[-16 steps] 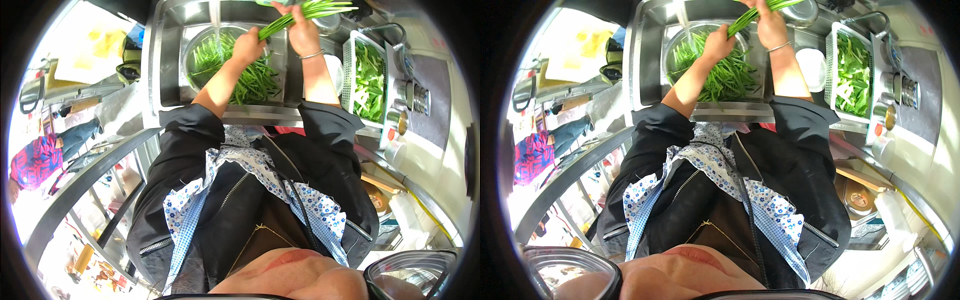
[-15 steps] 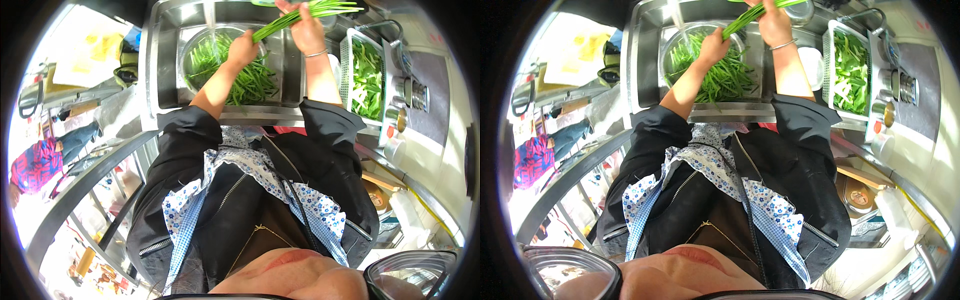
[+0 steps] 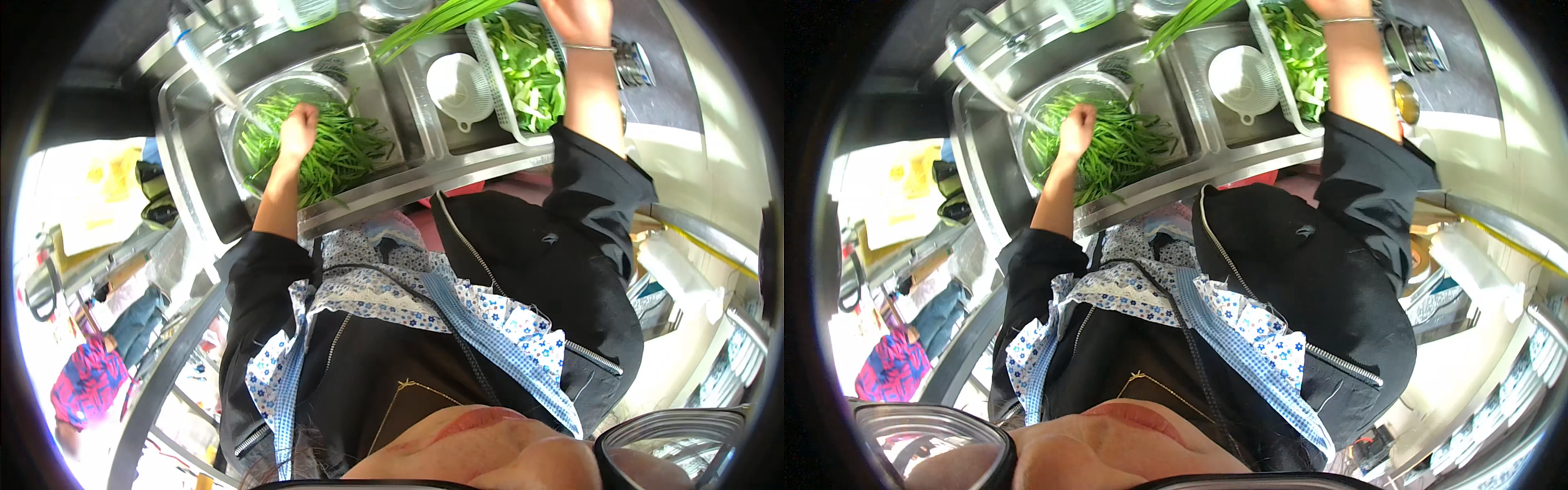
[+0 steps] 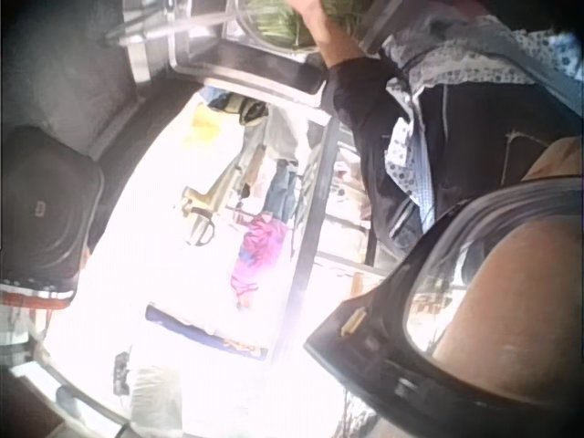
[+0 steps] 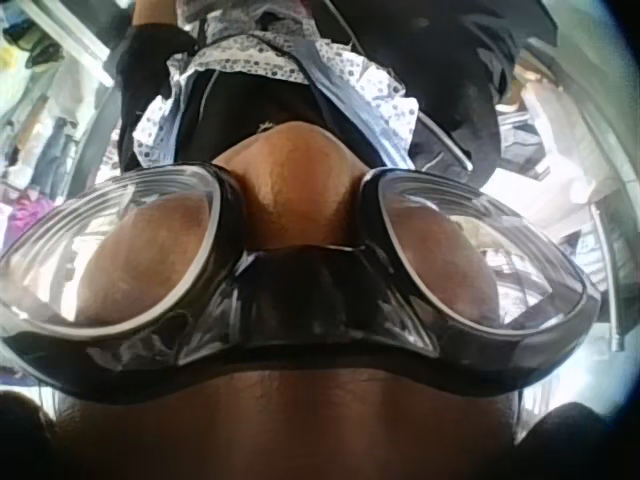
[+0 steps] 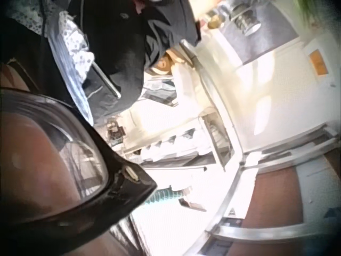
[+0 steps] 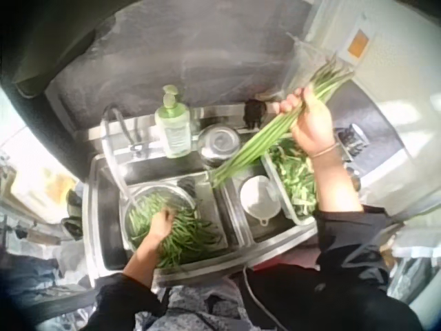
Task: The person retrieves a bag of green vegetables from a refrigerator, places them in a sink, and washes them under running water. The person repeatedly rinses and sorts the vegetables by hand, then transfers them to a white basket beside the sink.
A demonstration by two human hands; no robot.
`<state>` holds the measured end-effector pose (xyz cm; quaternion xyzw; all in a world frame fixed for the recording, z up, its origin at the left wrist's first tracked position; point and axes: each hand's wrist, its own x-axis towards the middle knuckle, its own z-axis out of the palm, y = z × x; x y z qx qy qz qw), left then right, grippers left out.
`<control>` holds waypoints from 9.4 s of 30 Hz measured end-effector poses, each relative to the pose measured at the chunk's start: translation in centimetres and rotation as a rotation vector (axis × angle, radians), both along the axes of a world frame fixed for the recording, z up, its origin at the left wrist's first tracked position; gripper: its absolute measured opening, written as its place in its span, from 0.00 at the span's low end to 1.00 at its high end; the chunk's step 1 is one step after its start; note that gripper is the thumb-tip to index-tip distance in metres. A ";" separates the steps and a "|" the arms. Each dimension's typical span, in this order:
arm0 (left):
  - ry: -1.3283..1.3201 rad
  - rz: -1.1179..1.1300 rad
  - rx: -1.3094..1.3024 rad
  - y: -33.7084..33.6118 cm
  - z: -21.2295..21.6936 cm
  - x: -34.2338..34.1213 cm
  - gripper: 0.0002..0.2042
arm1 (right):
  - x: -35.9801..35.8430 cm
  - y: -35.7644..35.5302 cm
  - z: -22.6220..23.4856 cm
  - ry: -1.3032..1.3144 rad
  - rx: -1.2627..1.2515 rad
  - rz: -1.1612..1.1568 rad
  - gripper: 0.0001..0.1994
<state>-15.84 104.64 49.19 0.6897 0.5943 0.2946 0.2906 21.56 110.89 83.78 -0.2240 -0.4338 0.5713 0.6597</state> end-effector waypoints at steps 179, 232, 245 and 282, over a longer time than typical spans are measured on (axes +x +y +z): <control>-1.347 0.488 -0.346 -8.9 5.6 -18.6 0.07 | -40.1 -5.4 -28.6 -0.500 -0.482 0.313 0.12; -0.753 0.436 -0.496 -11.7 10.5 -19.7 0.19 | -44.1 -8.7 -26.7 -0.477 -0.492 0.461 0.08; -1.056 0.439 -0.530 -14.9 9.2 -14.2 0.08 | -39.5 -11.4 -30.7 0.112 -1.061 0.199 0.13; -0.308 0.300 -0.257 -6.9 4.7 -15.8 0.12 | -37.2 -1.4 -24.8 0.202 -0.324 0.341 0.14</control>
